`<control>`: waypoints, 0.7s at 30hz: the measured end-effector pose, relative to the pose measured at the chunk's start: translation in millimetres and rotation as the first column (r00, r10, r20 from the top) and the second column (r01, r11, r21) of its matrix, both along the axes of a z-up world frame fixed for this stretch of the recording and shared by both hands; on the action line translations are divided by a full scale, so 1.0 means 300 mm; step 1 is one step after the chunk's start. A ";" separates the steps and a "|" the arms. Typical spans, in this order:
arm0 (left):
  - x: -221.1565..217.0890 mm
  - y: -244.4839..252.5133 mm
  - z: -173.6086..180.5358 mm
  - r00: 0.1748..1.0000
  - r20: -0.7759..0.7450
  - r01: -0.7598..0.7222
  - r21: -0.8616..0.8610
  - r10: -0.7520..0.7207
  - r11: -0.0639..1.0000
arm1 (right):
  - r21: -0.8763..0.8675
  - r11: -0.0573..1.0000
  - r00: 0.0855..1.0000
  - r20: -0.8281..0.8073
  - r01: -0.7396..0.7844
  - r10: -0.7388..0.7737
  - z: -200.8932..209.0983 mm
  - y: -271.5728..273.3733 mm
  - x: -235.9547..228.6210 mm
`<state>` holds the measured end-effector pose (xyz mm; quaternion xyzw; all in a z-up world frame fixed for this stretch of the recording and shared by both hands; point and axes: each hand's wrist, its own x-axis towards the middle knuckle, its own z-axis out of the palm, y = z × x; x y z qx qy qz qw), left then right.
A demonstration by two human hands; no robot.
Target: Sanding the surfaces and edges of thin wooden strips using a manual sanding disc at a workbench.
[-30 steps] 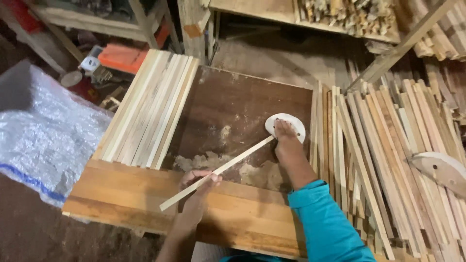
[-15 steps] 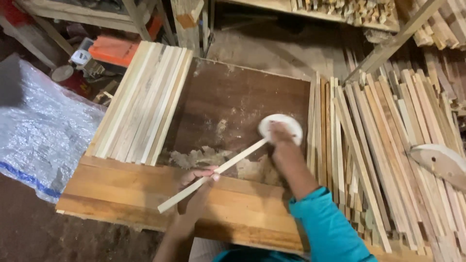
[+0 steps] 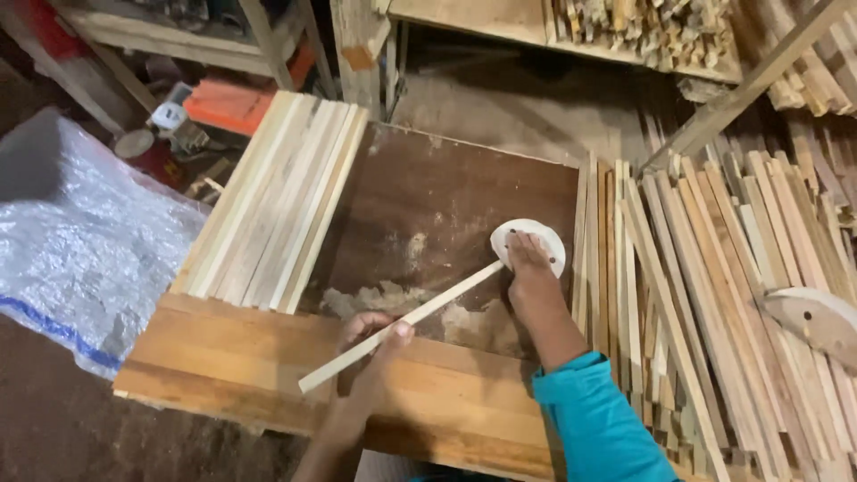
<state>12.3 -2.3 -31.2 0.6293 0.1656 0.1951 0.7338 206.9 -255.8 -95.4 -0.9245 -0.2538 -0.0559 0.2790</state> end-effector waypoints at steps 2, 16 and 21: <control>0.032 0.036 -0.096 0.979 0.166 0.123 -0.011 -0.120 0.992 | -0.107 0.991 0.993 -0.076 0.082 -0.091 -0.099 0.021 0.001; -0.082 0.024 0.052 0.996 0.060 0.073 -0.049 -0.070 0.996 | 0.208 0.879 0.739 -0.640 0.429 -0.210 0.678 0.297 -0.279; -0.051 0.019 -0.022 0.984 0.170 0.073 -0.068 -0.060 0.995 | -0.109 0.968 0.974 0.012 -0.225 0.228 0.274 0.199 -0.397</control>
